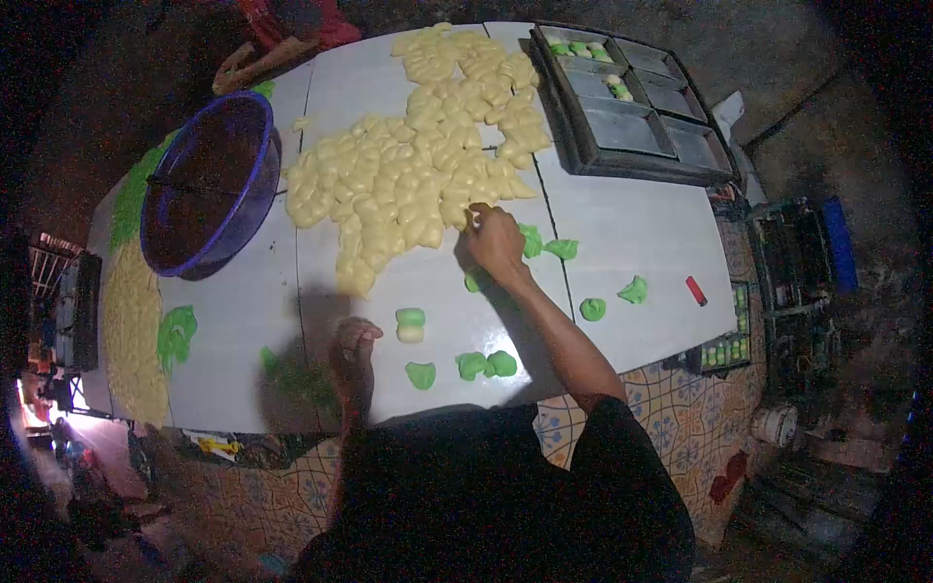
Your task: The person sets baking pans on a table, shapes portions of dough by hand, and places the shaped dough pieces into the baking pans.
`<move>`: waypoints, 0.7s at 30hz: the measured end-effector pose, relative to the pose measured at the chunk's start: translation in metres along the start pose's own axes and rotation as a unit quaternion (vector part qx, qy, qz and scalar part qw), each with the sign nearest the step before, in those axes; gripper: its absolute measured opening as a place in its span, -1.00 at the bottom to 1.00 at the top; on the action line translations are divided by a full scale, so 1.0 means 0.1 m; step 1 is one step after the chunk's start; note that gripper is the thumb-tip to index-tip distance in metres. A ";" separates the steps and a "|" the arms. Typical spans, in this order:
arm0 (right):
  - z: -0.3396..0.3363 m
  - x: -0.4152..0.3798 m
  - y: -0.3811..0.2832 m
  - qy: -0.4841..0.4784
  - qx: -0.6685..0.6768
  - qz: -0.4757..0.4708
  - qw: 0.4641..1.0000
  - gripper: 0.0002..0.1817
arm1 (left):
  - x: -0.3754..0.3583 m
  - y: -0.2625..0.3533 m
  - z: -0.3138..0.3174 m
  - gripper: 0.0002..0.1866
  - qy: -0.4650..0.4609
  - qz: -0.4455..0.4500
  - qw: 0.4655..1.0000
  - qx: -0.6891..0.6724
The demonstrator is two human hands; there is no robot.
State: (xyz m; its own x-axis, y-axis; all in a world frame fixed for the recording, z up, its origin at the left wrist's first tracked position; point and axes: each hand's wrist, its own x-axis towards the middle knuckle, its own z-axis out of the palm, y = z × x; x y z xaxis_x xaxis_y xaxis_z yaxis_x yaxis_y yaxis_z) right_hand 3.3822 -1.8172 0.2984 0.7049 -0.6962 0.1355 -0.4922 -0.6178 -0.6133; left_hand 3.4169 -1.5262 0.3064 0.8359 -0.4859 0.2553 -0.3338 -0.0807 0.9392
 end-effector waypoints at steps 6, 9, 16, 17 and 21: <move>0.00 0.10 0.08 0.017 -0.031 -0.138 0.990 -0.55 | 0.68 -0.01 0.44 -0.79 -0.104 0.047 0.990 0.081; -0.08 0.18 -0.05 -0.050 -0.059 -0.159 0.984 -0.39 | 1.17 0.02 0.82 -0.60 -0.165 0.152 0.957 0.182; 0.03 0.43 0.18 -0.061 -0.076 -0.253 0.963 -0.44 | 1.69 -0.31 1.43 -0.57 -0.179 0.225 0.894 0.345; 0.02 0.46 0.18 -0.043 -0.039 -0.266 0.962 -0.53 | 1.70 -0.34 1.45 -0.61 -0.183 0.213 0.894 0.349; -0.09 0.29 0.09 -0.155 0.167 -0.135 0.964 -0.61 | 1.74 -0.40 1.40 -0.71 -0.197 0.216 0.899 0.327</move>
State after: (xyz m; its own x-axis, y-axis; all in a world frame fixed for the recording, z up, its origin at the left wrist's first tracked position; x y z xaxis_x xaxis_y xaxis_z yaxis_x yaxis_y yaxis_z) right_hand 3.3933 -1.8469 0.3039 0.9288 -0.3515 0.1172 -0.1145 -0.5731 -0.8114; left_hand 3.5152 -1.7292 0.2814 0.3899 -0.8550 0.3419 -0.8829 -0.2416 0.4026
